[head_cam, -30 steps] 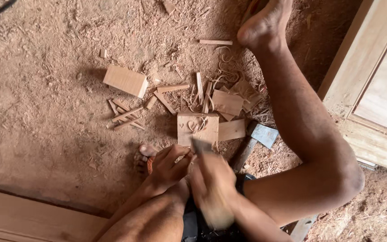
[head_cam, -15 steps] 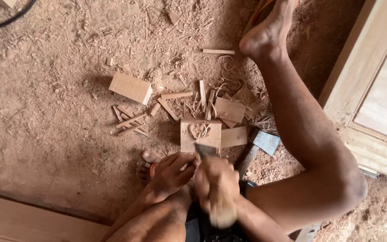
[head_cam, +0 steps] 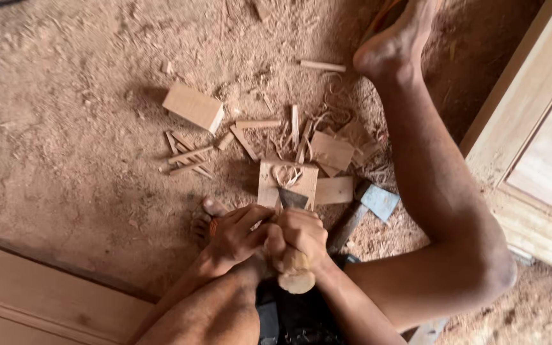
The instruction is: The person sits on the sawdust-covered floor of a woodworking shop and carves small wooden blocks and sticks with a chisel, tapping it with a wooden mallet. Wood shavings and offcuts pile up around them as they shape the pieces, occasionally repositioning the workpiece by hand.
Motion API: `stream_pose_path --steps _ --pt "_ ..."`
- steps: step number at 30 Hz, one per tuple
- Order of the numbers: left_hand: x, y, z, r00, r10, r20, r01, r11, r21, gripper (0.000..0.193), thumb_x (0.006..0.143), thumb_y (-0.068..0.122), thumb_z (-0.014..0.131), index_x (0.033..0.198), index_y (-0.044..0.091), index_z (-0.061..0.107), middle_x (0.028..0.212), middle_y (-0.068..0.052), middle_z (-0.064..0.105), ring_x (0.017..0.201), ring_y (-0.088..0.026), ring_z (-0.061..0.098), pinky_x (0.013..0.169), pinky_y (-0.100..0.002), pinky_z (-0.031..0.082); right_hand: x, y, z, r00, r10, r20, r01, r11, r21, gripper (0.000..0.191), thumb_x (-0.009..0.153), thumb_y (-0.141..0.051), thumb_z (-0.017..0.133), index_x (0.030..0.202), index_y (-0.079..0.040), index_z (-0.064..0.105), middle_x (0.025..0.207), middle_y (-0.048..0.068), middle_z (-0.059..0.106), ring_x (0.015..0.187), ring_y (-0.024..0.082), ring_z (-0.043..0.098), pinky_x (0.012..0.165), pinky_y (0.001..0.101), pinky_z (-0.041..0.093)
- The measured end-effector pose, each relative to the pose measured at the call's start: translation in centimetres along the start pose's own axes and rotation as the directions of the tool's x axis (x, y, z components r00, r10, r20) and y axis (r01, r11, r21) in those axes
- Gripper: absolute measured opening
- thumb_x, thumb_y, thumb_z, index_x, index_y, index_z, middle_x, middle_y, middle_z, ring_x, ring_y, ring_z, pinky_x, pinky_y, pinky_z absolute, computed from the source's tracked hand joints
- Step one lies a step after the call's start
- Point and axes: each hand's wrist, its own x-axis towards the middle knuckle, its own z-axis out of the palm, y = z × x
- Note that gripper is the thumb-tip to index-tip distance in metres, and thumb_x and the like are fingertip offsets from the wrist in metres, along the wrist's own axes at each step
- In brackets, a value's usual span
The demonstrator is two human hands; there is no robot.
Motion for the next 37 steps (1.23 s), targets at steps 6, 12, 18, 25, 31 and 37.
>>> stream_pose_path --steps 6,12,18,25,31,37 --pt "1.7 -0.3 1.7 0.919 -0.394 -0.015 0.368 0.87 -0.327 0.021 0.108 0.019 0.059 0.118 0.0 0.057 0.099 -0.011 0.067 0.084 -0.023 0.069 0.075 -0.036 0.061 0.0 -1.3 0.9 0.999 0.041 0.02 -0.042 0.997 0.062 0.047 0.093 -0.025 0.037 0.136 -0.007 0.034 0.117 0.011 0.037 0.113 0.025 0.038 0.103 0.0459 0.041" --pt "3.6 -1.4 0.5 0.35 -0.932 0.098 0.684 0.183 -0.706 0.03 0.107 0.03 0.051 0.095 0.005 0.062 0.078 -0.005 0.067 0.068 -0.016 0.065 0.065 -0.033 0.058 0.3 -1.1 1.0 0.994 -0.065 0.084 0.063 0.998 0.028 0.057 0.106 -0.04 0.032 0.153 -0.008 0.034 0.136 0.014 0.039 0.131 0.027 0.04 0.122 0.0474 0.038" --pt "3.0 -2.1 -1.8 0.041 -0.999 0.028 0.395 -0.01 -0.919 0.019 0.104 0.02 0.058 0.093 0.005 0.057 0.081 -0.004 0.063 0.071 -0.012 0.058 0.07 -0.026 0.056 0.2 -1.4 1.3 0.995 0.085 0.056 -0.097 0.961 0.26 0.068 0.102 -0.055 0.044 0.154 -0.014 0.03 0.141 0.015 0.041 0.135 0.028 0.043 0.116 0.058 0.04" --pt "7.7 -1.4 -1.5 0.332 -0.927 0.176 0.689 0.111 -0.716 0.015 0.1 0.019 0.065 0.1 0.005 0.061 0.082 -0.005 0.068 0.068 -0.011 0.062 0.06 -0.024 0.049 0.5 -3.7 1.6 0.992 0.126 0.014 -0.125 0.96 0.249 0.061 0.099 -0.058 0.047 0.142 -0.016 0.037 0.122 0.01 0.04 0.112 0.023 0.043 0.1 0.0514 0.042" --pt "16.2 -5.5 -1.5 0.937 -0.35 -0.023 0.336 0.915 -0.223 0.015 0.107 0.018 0.061 0.102 0.004 0.066 0.078 -0.005 0.069 0.055 -0.009 0.058 0.044 -0.021 0.047 -0.2 -5.1 2.8 0.974 0.22 -0.059 -0.202 0.955 0.219 0.059 0.097 -0.055 0.05 0.14 -0.016 0.039 0.122 0.01 0.043 0.114 0.024 0.046 0.101 0.0514 0.047" --pt "23.2 -9.0 1.0 0.976 -0.202 0.085 0.157 0.914 0.374 0.02 0.099 0.013 0.063 0.117 0.009 0.069 0.114 -0.015 0.069 0.096 -0.027 0.064 0.081 -0.043 0.056 -9.8 -3.6 0.9 0.952 0.288 -0.103 -0.246 0.92 0.304 0.067 0.092 -0.059 0.051 0.143 -0.019 0.037 0.121 0.011 0.047 0.113 0.026 0.048 0.101 0.0552 0.044"
